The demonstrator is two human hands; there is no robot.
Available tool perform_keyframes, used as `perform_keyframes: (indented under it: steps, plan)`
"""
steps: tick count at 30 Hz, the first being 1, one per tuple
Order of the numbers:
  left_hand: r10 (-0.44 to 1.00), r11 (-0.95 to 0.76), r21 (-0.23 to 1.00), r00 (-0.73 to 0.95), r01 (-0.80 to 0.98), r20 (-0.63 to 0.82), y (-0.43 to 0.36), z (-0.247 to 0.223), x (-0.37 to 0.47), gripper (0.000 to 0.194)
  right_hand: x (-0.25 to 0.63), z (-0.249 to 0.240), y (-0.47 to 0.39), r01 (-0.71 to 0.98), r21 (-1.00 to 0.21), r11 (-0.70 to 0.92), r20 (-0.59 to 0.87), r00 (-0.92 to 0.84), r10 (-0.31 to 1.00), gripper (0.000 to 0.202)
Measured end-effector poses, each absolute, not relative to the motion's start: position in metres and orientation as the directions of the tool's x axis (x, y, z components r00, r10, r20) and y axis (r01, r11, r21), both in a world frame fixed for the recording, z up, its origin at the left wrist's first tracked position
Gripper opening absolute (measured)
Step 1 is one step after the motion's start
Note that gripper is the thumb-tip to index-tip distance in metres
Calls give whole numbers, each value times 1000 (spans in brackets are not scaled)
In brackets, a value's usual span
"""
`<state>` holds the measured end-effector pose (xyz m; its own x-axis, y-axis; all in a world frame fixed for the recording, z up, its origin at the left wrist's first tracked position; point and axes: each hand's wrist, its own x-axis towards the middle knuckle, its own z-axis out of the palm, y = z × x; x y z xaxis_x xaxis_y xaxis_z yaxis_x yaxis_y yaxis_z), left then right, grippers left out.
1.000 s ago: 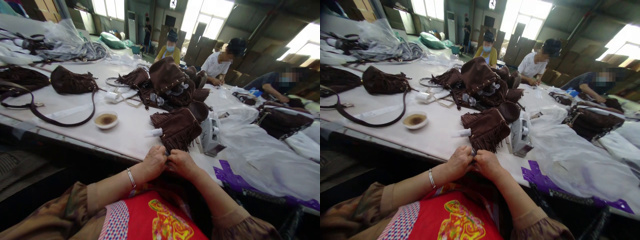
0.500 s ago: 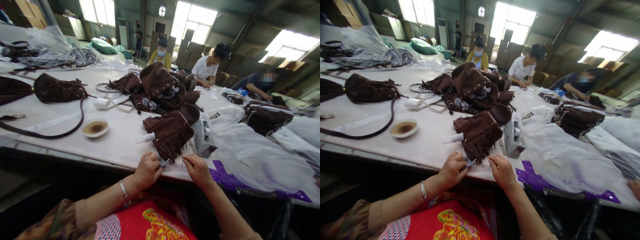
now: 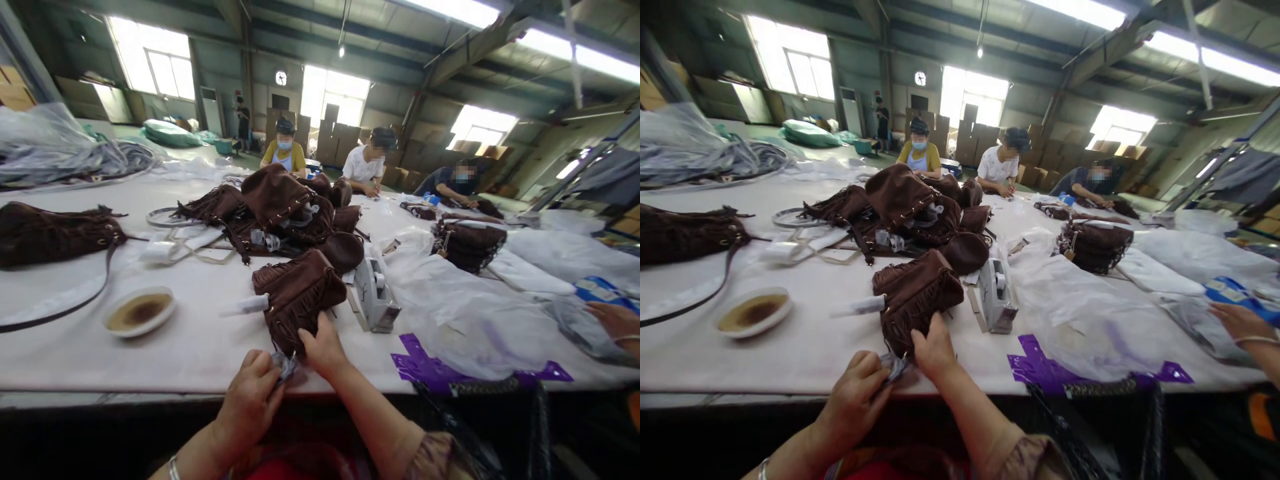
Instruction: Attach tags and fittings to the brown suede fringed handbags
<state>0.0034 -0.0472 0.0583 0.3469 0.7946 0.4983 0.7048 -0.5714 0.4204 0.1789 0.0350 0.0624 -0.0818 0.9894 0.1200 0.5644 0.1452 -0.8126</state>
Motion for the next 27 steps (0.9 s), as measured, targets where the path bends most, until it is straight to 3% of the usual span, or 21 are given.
perform_keyframes:
  steps: [4,7,11,14,27]
  plan:
    - [789,-549,351,333,759,516,-28,57,-2,19,166,71,71,623,-708,332,186,-290,939,39]
    - [777,-556,326,339,765,530,-16,50,-6,18,190,72,81,762,-551,340,177,-291,940,28]
    - [764,-561,339,316,755,562,-13,41,-6,19,243,74,73,949,-304,84,120,-50,992,21]
    - [760,-565,353,303,746,575,-13,41,-5,19,271,73,67,994,-97,-59,16,61,998,18]
    - [795,-540,382,305,750,524,-14,39,-9,17,289,64,56,996,-8,92,55,-91,994,27]
